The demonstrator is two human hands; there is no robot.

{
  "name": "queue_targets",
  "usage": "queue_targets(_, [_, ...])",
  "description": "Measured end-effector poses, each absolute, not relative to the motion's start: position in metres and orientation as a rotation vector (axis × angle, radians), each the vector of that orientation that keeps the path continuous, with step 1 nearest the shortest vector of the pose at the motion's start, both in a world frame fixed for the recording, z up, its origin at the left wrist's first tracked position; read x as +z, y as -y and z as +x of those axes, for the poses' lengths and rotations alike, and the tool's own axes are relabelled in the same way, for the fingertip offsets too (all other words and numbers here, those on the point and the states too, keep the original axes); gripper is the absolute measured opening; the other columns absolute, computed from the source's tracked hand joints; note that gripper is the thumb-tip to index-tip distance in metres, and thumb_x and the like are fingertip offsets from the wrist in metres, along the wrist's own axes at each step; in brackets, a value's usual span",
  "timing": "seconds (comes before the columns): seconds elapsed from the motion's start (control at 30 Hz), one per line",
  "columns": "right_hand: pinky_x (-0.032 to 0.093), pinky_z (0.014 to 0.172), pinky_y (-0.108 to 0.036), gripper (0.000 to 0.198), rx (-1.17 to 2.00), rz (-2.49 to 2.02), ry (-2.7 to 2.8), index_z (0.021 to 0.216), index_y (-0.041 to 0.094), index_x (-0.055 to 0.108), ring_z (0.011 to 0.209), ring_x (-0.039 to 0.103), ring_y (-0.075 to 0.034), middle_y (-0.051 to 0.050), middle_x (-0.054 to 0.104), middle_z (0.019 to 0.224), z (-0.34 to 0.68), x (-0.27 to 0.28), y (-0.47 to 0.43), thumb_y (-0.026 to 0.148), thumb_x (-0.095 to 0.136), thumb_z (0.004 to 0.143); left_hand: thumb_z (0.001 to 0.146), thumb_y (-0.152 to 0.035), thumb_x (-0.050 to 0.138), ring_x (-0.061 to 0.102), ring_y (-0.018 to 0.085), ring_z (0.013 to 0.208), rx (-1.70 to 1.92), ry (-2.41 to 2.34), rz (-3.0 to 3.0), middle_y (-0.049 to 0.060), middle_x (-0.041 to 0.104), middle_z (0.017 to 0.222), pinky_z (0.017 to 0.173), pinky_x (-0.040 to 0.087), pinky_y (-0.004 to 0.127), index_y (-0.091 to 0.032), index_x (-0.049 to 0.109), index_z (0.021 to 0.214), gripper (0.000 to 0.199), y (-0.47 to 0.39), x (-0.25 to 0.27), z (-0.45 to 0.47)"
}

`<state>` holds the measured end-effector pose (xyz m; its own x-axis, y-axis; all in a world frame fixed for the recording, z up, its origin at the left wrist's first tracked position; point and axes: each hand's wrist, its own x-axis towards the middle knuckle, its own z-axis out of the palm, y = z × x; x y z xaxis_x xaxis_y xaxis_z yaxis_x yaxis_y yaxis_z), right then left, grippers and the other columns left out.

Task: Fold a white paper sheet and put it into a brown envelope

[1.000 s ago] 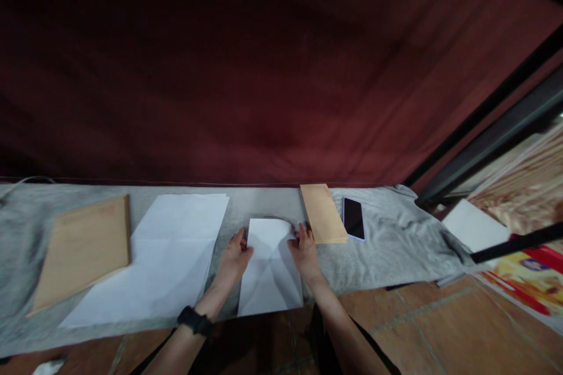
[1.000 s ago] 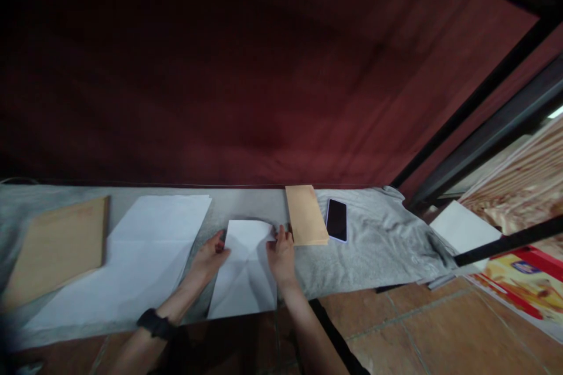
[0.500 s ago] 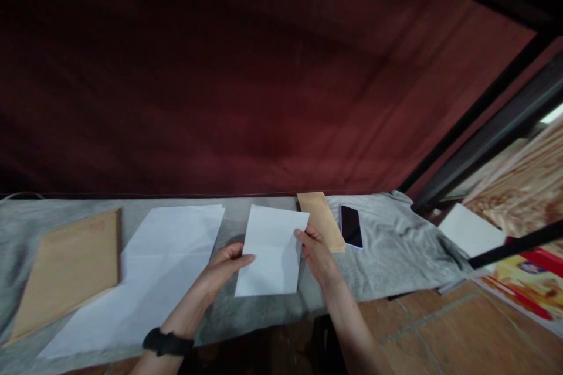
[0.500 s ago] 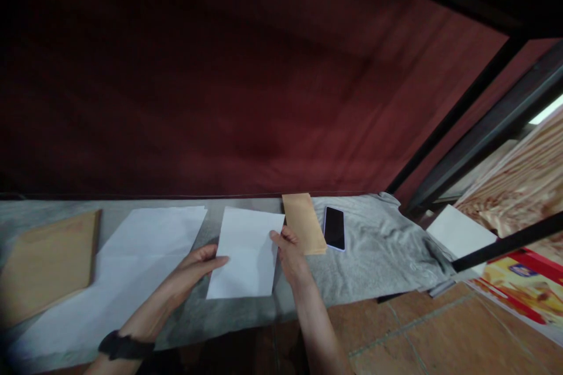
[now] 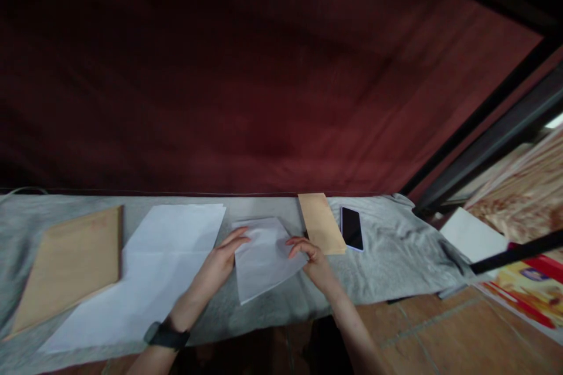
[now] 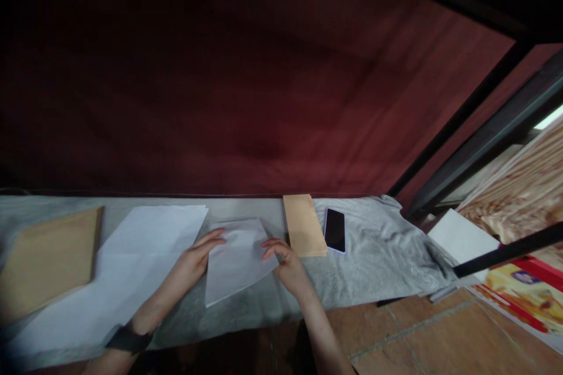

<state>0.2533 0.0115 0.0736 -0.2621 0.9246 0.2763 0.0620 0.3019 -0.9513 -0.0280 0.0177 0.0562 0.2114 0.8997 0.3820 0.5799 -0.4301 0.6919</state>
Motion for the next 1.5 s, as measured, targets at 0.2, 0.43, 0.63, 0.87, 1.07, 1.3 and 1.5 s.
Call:
queue_targets(0.2, [0.047,0.097,-0.036,0.031,1.086,-1.024,1.832,0.077,0.023,0.070,0.109,0.065,-0.021,-0.005,0.071,0.108,0.257,0.042,0.001,0.000,0.052,0.066,0.074,0.000,0.040,0.056,0.021,0.131,0.788,-1.442,2.168,0.007,0.059,0.144,0.113,0.043,0.041,-0.022,0.071,0.117,0.057,-0.017,0.038,-0.031])
queue_targets(0.43, [0.049,0.101,-0.033,0.048,1.096,-1.092,2.078,0.080,0.024,0.072,0.113,0.065,-0.016,-0.001,0.072,0.115,0.265,0.048,0.014,-0.010,0.042,0.065,0.080,-0.001,0.039,0.057,0.019,0.130,0.514,-1.484,2.309,0.005,0.065,0.136,0.120,0.032,0.049,-0.025,0.070,0.120,0.056,-0.012,0.039,-0.030])
queue_targets(0.63, [0.043,0.110,-0.033,0.052,1.063,-1.038,2.212,0.085,0.026,0.076,0.123,0.060,-0.014,0.000,0.071,0.124,0.266,0.049,0.017,-0.011,0.045,0.069,0.102,-0.032,0.035,0.032,0.019,0.148,0.536,-1.374,2.591,0.003,0.039,0.159,0.123,0.024,0.045,-0.028,0.043,0.149,0.048,0.002,0.026,0.028])
queue_targets(0.87, [0.049,0.105,-0.032,0.048,1.028,-1.048,2.197,0.093,0.027,0.077,0.114,0.067,-0.014,0.000,0.075,0.116,0.269,0.048,0.009,-0.007,0.045,0.080,0.104,-0.038,0.027,0.031,0.019,0.148,0.391,-1.403,2.672,0.001,0.039,0.159,0.124,0.018,0.045,-0.028,0.039,0.151,0.049,0.006,0.016,0.047])
queue_targets(1.07, [0.054,0.094,-0.028,0.043,0.702,-1.345,2.133,0.113,0.028,0.073,0.100,0.071,-0.017,-0.002,0.076,0.109,0.246,0.052,0.000,0.002,0.047,0.090,0.104,-0.041,0.028,0.031,0.018,0.148,0.455,-1.447,2.709,0.002,0.038,0.159,0.124,0.020,0.042,-0.026,0.038,0.152,0.051,0.002,0.006,0.037])
queue_targets(1.3, [0.034,0.119,-0.040,0.045,0.376,-1.259,2.364,0.147,0.020,0.047,0.139,0.045,-0.020,-0.008,0.052,0.149,0.213,0.035,-0.001,0.029,0.045,0.103,0.101,-0.034,0.029,0.032,0.023,0.148,0.459,-1.676,2.602,0.009,0.041,0.158,0.123,0.024,0.048,-0.016,0.041,0.150,0.054,-0.001,0.002,0.027])
queue_targets(1.5, [0.032,0.118,-0.048,0.049,0.212,-1.500,2.293,0.148,0.018,0.046,0.144,0.037,-0.027,-0.011,0.043,0.156,0.207,0.021,-0.001,0.034,0.046,0.102,0.098,-0.037,0.035,0.033,0.029,0.148,0.560,-1.983,2.389,0.012,0.044,0.155,0.119,0.029,0.054,-0.020,0.046,0.147,0.053,0.002,0.006,0.017])
